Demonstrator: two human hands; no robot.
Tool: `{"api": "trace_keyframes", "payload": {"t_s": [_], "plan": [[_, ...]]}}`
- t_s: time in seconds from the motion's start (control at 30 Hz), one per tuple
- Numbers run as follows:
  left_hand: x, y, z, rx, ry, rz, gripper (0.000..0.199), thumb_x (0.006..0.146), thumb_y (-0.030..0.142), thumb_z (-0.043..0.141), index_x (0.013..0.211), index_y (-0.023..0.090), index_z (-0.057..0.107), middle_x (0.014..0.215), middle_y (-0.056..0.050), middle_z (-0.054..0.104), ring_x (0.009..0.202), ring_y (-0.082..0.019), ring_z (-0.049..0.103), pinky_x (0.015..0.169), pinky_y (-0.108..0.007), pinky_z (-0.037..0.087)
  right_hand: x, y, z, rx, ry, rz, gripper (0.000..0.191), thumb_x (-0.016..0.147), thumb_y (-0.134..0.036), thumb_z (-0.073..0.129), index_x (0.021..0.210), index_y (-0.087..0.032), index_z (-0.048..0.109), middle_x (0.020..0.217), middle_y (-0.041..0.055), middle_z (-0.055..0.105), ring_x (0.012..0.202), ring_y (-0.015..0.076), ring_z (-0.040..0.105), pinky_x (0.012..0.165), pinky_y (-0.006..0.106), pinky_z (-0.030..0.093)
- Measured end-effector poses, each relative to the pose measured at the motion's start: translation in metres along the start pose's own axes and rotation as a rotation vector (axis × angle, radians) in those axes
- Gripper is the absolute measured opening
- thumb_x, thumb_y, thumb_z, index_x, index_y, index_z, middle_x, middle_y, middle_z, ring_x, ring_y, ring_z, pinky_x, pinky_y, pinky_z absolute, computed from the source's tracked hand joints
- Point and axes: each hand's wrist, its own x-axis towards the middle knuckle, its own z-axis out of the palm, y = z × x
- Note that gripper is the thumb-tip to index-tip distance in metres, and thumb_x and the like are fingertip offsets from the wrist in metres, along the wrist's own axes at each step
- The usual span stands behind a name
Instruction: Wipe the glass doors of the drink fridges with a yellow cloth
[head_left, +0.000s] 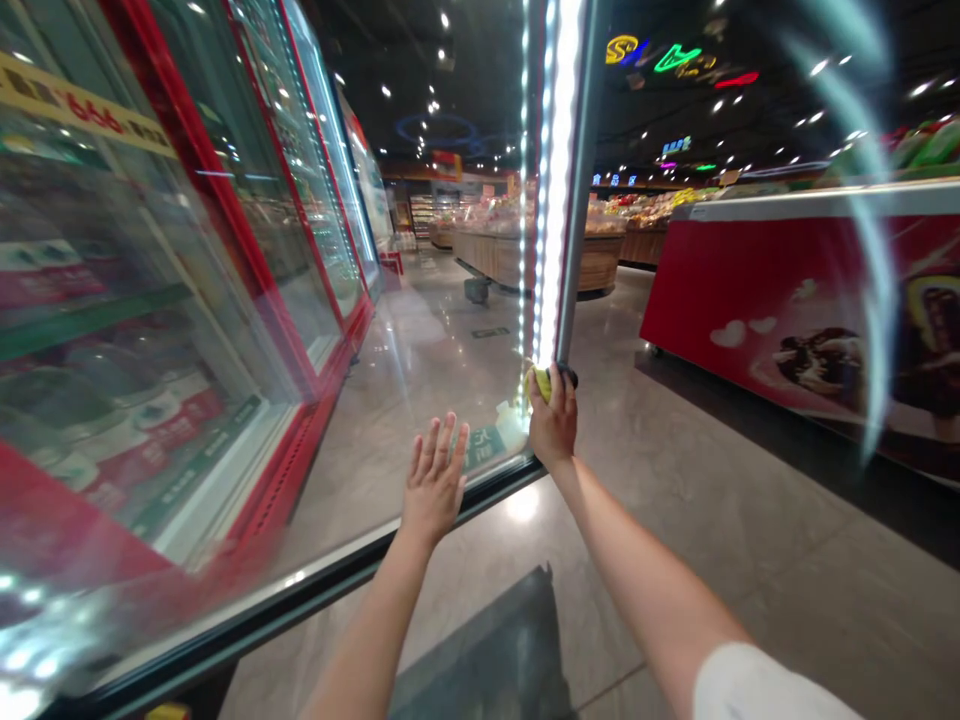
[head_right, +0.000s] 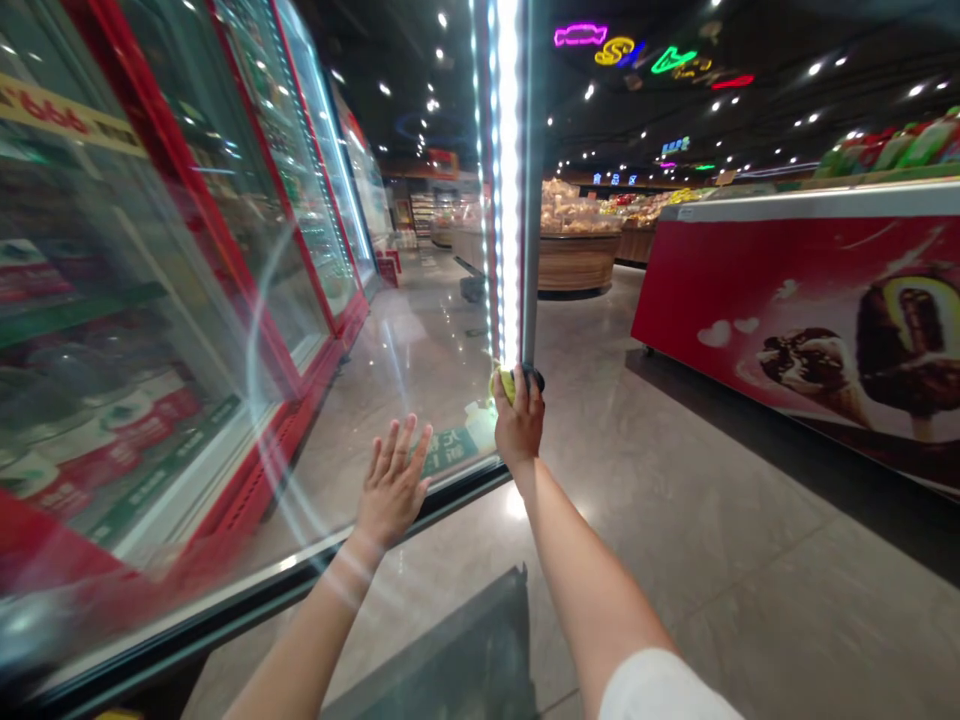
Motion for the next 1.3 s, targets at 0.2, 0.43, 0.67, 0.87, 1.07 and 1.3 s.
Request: {"api": "trace_keyframes", "payload": {"t_s": [0.2, 0.43, 0.67, 0.87, 1.07, 1.3], "plan": [[-0.002, 0.001, -0.005, -0.016, -0.007, 0.009, 0.086, 0.086, 0.023, 0.065, 0.164, 0.022, 0.029, 0.173, -0.009, 0.013, 0.161, -0.029, 0.000, 0.132, -0.050, 0.010, -0.089, 0.014, 0.013, 0.046, -0.161, 0.043, 0.060, 0.093, -0.003, 0.045, 0.140, -0.036, 0.064, 0.154, 0.0119, 0.051, 0.146, 0.0325, 0.038, 0.106, 0.058, 0.050], [-0.004, -0.004, -0.008, 0.010, -0.023, 0.018, 0.080, 0.086, 0.021, 0.063, 0.161, 0.022, 0.035, 0.173, -0.006, 0.015, 0.161, -0.026, -0.002, 0.132, -0.048, 0.013, -0.013, 0.013, 0.004, 0.197, 0.005, 0.081, 0.043, 0.099, -0.015, 0.050, 0.133, -0.032, 0.070, 0.149, 0.0122, 0.051, 0.142, 0.0304, 0.043, 0.115, 0.052, 0.045], [-0.004, -0.006, -0.008, 0.037, -0.043, 0.019, 0.080, 0.085, 0.022, 0.063, 0.161, 0.023, 0.037, 0.172, -0.005, 0.016, 0.160, -0.025, -0.002, 0.132, -0.047, 0.014, -0.024, -0.037, 0.015, 0.362, -0.089, -0.040, 0.054, 0.100, -0.014, 0.044, 0.152, -0.027, 0.051, 0.168, 0.0123, 0.029, 0.156, 0.0273, 0.029, 0.122, 0.050, 0.039], [-0.006, -0.007, -0.012, 0.037, -0.046, 0.038, 0.075, 0.087, 0.024, 0.062, 0.159, 0.020, 0.040, 0.172, -0.006, 0.017, 0.161, -0.026, 0.001, 0.131, -0.046, 0.017, -0.086, -0.031, 0.027, 0.342, -0.116, 0.048, 0.058, 0.097, -0.012, 0.044, 0.153, -0.026, 0.049, 0.164, 0.0143, 0.034, 0.151, 0.0281, 0.038, 0.115, 0.049, 0.048], [-0.007, -0.014, -0.013, 0.038, -0.076, 0.073, 0.080, 0.087, 0.022, 0.061, 0.162, 0.021, 0.034, 0.173, -0.006, 0.015, 0.161, -0.025, 0.003, 0.132, -0.045, 0.018, -0.016, -0.042, 0.026, 0.428, 0.021, 0.068, 0.060, 0.101, -0.014, 0.039, 0.160, -0.025, 0.038, 0.168, 0.0152, 0.024, 0.157, 0.0279, 0.026, 0.123, 0.051, 0.037], [-0.008, -0.015, -0.016, 0.018, -0.059, 0.066, 0.072, 0.090, 0.022, 0.060, 0.159, 0.021, 0.040, 0.173, -0.008, 0.017, 0.161, -0.026, 0.008, 0.130, -0.045, 0.021, -0.065, -0.050, 0.030, 0.399, -0.102, 0.168, 0.062, 0.100, -0.017, 0.044, 0.161, -0.027, 0.034, 0.165, 0.0162, 0.027, 0.153, 0.0305, 0.032, 0.119, 0.054, 0.043]]}}
